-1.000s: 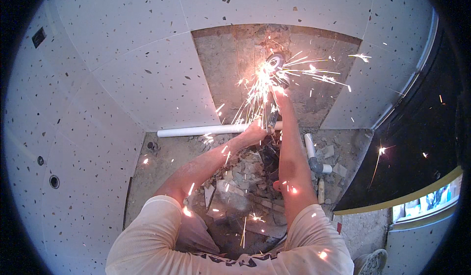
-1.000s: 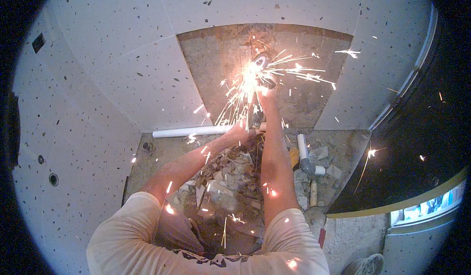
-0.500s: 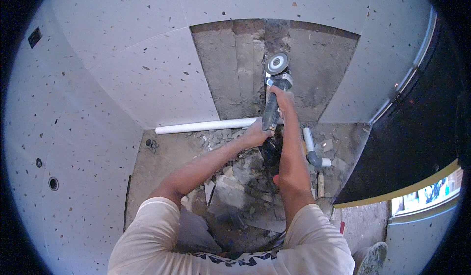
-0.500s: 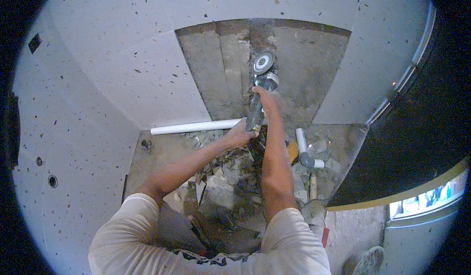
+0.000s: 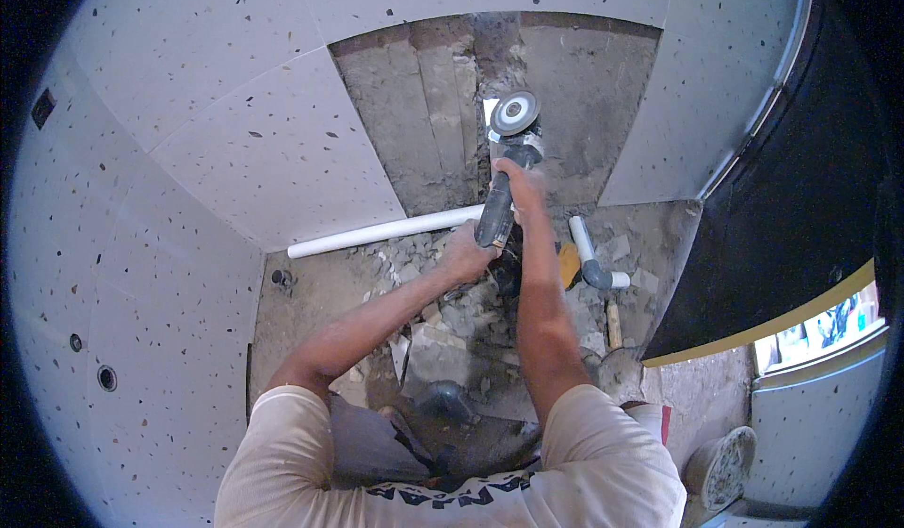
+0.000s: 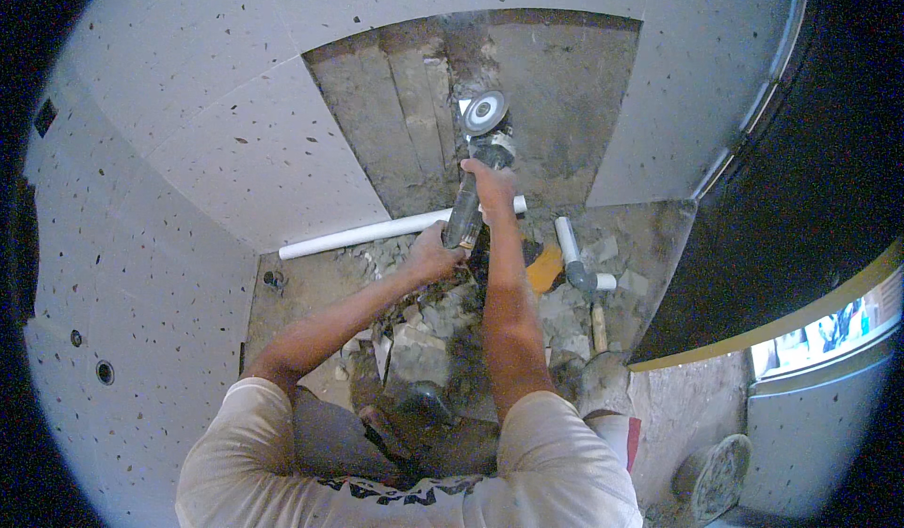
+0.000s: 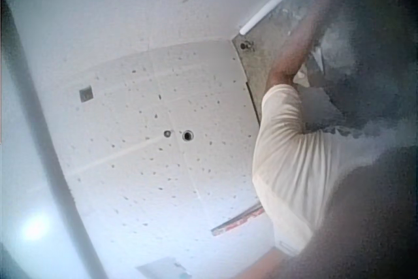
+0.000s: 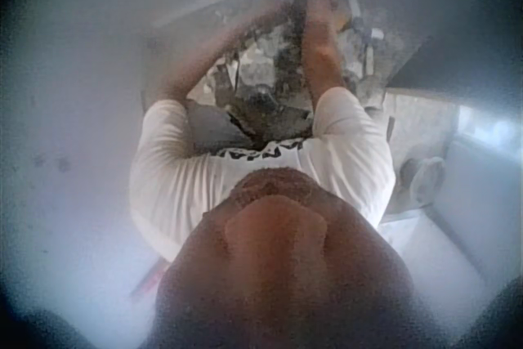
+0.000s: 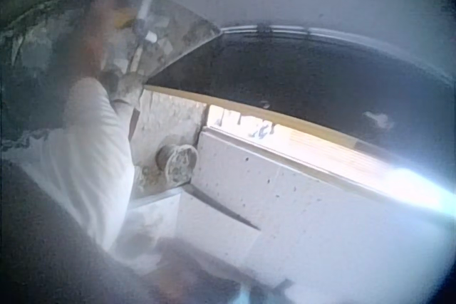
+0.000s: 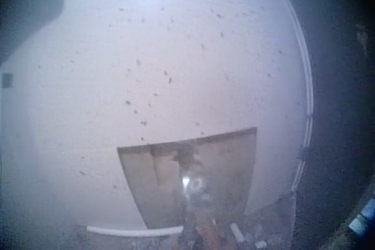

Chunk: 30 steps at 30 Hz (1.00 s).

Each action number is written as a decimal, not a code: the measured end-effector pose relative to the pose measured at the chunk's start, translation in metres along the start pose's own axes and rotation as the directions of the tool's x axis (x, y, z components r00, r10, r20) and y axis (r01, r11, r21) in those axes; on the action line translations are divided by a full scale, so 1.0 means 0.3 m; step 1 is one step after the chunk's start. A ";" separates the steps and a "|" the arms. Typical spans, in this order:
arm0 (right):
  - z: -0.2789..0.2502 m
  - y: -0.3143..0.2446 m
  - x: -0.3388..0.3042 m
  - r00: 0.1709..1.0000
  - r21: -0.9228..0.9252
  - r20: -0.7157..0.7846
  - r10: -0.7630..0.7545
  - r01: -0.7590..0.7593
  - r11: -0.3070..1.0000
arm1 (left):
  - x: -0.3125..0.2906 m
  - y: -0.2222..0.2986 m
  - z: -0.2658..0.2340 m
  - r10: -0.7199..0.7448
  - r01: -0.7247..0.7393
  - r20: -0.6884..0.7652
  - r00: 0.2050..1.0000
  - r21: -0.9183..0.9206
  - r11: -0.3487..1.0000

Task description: The person uses an angle grinder to cut a groove in the floor, then uses a hammer and chisel to widen the opening. They place a PVC pipe elbow into the hole and continue to adjust the opening with the grinder and hammer to fit the pipe.

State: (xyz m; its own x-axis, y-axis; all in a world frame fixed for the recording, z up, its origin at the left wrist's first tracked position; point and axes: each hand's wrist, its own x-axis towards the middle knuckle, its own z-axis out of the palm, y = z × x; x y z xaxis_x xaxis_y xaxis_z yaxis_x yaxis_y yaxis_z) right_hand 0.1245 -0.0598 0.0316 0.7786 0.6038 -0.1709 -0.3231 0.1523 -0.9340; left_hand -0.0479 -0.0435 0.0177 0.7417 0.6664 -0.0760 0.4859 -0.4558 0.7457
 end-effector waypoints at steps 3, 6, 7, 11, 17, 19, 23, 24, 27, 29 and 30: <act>0.003 0.033 0.008 0.999 -0.006 -0.023 -0.042 0.042 0.999 | -0.015 -0.014 0.002 0.015 -0.016 -0.015 1.000 -0.071 0.997; -0.004 0.061 0.017 0.999 0.012 -0.020 -0.040 0.040 0.999 | -0.027 -0.006 0.008 -0.032 0.027 -0.054 0.998 -0.084 0.996; 0.001 0.066 0.012 1.000 0.027 -0.007 -0.026 0.026 0.999 | -0.018 -0.032 0.018 -0.057 0.051 -0.033 0.998 -0.152 0.987; 0.002 0.068 -0.013 1.000 0.017 -0.010 -0.028 0.028 0.999 | -0.007 -0.088 0.041 -0.125 0.154 0.098 0.987 -0.404 0.902; 0.021 0.066 -0.105 0.999 0.105 0.025 0.044 -0.047 0.993 | -0.072 -0.052 -0.048 -0.037 0.190 0.324 0.945 -0.456 0.870; 0.039 0.069 -0.126 0.997 0.108 0.019 0.076 -0.078 0.991 | -0.090 -0.053 -0.083 -0.020 0.159 0.363 0.931 -0.358 0.920; 0.087 0.154 -0.156 0.981 0.122 0.125 0.150 -0.165 0.979 | -0.118 -0.178 -0.093 -0.014 0.120 0.290 0.957 -0.353 0.928; 0.092 0.153 -0.175 0.976 0.130 0.162 0.145 -0.167 0.977 | -0.150 -0.139 -0.122 -0.010 0.107 0.262 0.965 -0.358 0.927; 0.168 0.170 -0.271 0.952 0.127 0.226 0.207 -0.240 0.962 | -0.233 -0.136 -0.208 -0.060 0.183 0.307 0.950 -0.387 0.904; 0.222 0.227 -0.318 0.929 0.054 0.292 0.227 -0.253 0.966 | -0.277 -0.210 -0.210 -0.036 0.180 0.273 0.961 -0.526 0.831; 0.243 0.241 -0.355 0.926 0.015 0.306 0.219 -0.235 0.972 | -0.296 -0.233 -0.211 -0.043 0.208 0.293 0.955 -0.562 0.800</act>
State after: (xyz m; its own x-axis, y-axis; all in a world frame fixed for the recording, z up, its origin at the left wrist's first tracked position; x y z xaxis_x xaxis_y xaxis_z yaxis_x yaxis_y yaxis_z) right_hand -0.0210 -0.0562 0.0053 0.4860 0.8322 -0.2668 -0.5048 0.0181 -0.8630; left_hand -0.1771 -0.0333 0.0142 0.8229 0.4836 -0.2984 0.2834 0.1059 0.9531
